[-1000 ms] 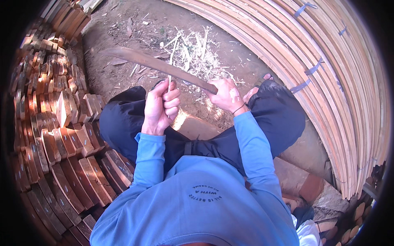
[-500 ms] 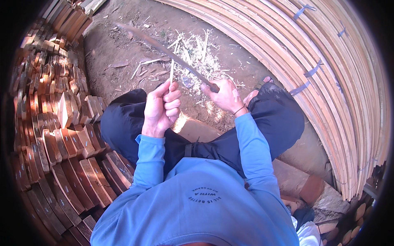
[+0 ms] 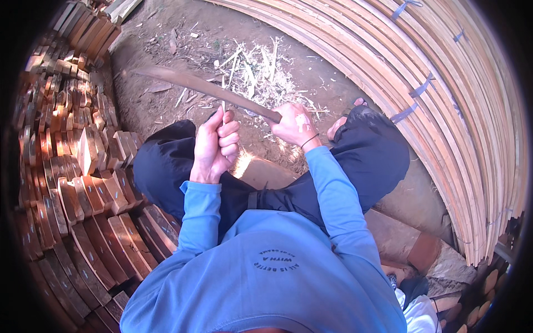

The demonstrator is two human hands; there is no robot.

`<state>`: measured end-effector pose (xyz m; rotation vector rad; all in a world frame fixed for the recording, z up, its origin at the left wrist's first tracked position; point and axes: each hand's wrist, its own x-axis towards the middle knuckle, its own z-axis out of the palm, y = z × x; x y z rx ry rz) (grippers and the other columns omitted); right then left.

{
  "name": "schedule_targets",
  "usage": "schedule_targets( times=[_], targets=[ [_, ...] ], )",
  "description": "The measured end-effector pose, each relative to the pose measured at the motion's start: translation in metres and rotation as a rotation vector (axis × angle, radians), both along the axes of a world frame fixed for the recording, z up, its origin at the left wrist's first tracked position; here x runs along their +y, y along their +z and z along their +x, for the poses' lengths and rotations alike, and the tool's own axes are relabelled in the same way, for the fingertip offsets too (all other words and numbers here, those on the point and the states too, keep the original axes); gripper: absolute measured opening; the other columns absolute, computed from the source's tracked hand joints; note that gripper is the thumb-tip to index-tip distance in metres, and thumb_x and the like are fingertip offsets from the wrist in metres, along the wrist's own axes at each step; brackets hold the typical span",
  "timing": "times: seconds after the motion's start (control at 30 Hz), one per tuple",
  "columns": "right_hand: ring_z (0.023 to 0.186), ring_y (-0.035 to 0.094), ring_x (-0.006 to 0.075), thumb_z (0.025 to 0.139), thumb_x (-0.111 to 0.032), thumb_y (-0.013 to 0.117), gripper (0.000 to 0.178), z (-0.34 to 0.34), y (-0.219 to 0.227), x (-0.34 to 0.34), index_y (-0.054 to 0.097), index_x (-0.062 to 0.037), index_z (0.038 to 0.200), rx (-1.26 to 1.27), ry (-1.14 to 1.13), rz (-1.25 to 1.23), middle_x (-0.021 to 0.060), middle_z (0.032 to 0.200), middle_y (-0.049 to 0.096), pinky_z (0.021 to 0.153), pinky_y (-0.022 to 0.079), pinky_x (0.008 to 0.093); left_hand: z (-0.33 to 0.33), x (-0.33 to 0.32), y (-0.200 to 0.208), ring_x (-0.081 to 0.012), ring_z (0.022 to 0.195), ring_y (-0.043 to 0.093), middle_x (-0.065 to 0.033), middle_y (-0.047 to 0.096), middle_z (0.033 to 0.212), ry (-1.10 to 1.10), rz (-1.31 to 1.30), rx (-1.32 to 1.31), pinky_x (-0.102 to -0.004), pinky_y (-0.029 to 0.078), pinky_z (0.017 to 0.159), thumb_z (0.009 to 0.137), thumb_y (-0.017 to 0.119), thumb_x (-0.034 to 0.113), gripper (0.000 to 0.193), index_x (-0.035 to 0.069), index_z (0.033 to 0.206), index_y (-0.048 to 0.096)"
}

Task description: The person shaves a small piece of wood with a machete by hand, creating a pile of wood shavings on the dirt ground.

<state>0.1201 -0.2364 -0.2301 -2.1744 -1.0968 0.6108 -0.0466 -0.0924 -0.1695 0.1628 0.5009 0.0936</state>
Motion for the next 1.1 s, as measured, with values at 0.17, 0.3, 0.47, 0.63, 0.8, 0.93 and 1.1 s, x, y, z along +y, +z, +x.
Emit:
schedule_targets(
  times=[0.17, 0.3, 0.47, 0.63, 0.8, 0.93, 1.1],
  targets=[
    [0.070, 0.070, 0.0347, 0.092, -0.046, 0.068, 0.043, 0.017, 0.017, 0.015, 0.077, -0.0039, 0.090, 0.151, -0.310, -0.083, 0.0195, 0.072, 0.069, 0.071, 0.053, 0.0456, -0.003, -0.015, 0.015, -0.0015, 0.047, 0.017, 0.0096, 0.026, 0.065, -0.181, 0.187, -0.041, -0.0205, 0.013, 0.036, 0.113, 0.038, 0.033, 0.031, 0.012, 0.091, 0.047],
    [0.062, 0.065, 0.0291, 0.092, -0.045, 0.070, 0.042, 0.018, 0.014, 0.003, 0.077, -0.0039, 0.092, 0.156, -0.281, -0.015, 0.0170, 0.067, 0.067, 0.064, 0.050, 0.0429, 0.005, 0.005, 0.003, -0.0026, 0.049, 0.018, 0.0092, 0.026, 0.065, 0.028, 0.025, 0.022, -0.0212, 0.015, 0.038, 0.113, 0.037, 0.032, 0.033, 0.011, 0.091, 0.049],
    [0.060, 0.064, 0.0321, 0.090, -0.038, 0.072, 0.032, 0.002, 0.043, -0.017, 0.078, -0.0065, 0.094, 0.097, -0.079, 0.060, 0.0173, 0.067, 0.065, 0.063, 0.049, 0.0428, 0.010, 0.004, 0.010, -0.0026, 0.048, 0.018, 0.0092, 0.025, 0.064, -0.026, -0.053, -0.034, -0.0209, 0.014, 0.038, 0.113, 0.038, 0.035, 0.034, 0.012, 0.090, 0.049],
    [0.063, 0.065, 0.0347, 0.087, -0.028, 0.074, 0.022, 0.008, 0.015, -0.022, 0.077, -0.0063, 0.091, 0.019, -0.025, 0.060, 0.0182, 0.070, 0.066, 0.063, 0.049, 0.0430, 0.005, 0.000, 0.012, -0.0023, 0.047, 0.018, 0.0098, 0.027, 0.062, -0.096, 0.092, -0.027, -0.0216, 0.013, 0.039, 0.112, 0.039, 0.040, 0.035, 0.016, 0.089, 0.049],
    [0.063, 0.063, 0.0367, 0.090, -0.027, 0.071, 0.026, 0.005, 0.013, -0.007, 0.071, -0.0033, 0.080, -0.024, -0.044, -0.007, 0.0194, 0.067, 0.062, 0.063, 0.047, 0.0449, 0.005, -0.001, 0.011, -0.0025, 0.047, 0.018, 0.0098, 0.027, 0.062, -0.025, 0.132, 0.047, -0.0215, 0.013, 0.039, 0.112, 0.042, 0.040, 0.035, 0.016, 0.088, 0.049],
    [0.064, 0.064, 0.0386, 0.087, -0.026, 0.072, 0.023, 0.002, 0.011, 0.002, 0.072, -0.0044, 0.080, -0.003, -0.068, -0.039, 0.0201, 0.067, 0.062, 0.064, 0.049, 0.0450, 0.001, 0.002, 0.006, -0.0027, 0.046, 0.018, 0.0094, 0.028, 0.062, 0.012, 0.113, 0.045, -0.0218, 0.013, 0.038, 0.112, 0.041, 0.039, 0.036, 0.015, 0.087, 0.049],
    [0.077, 0.071, 0.0392, 0.086, -0.035, 0.067, 0.028, 0.013, 0.008, 0.012, 0.078, -0.0099, 0.088, 0.000, -0.245, -0.148, 0.0192, 0.075, 0.071, 0.076, 0.056, 0.0464, -0.006, -0.009, 0.012, -0.0021, 0.046, 0.019, 0.0087, 0.028, 0.063, -0.148, 0.171, 0.106, -0.0215, 0.012, 0.037, 0.112, 0.040, 0.035, 0.033, 0.013, 0.089, 0.047]
  ],
)
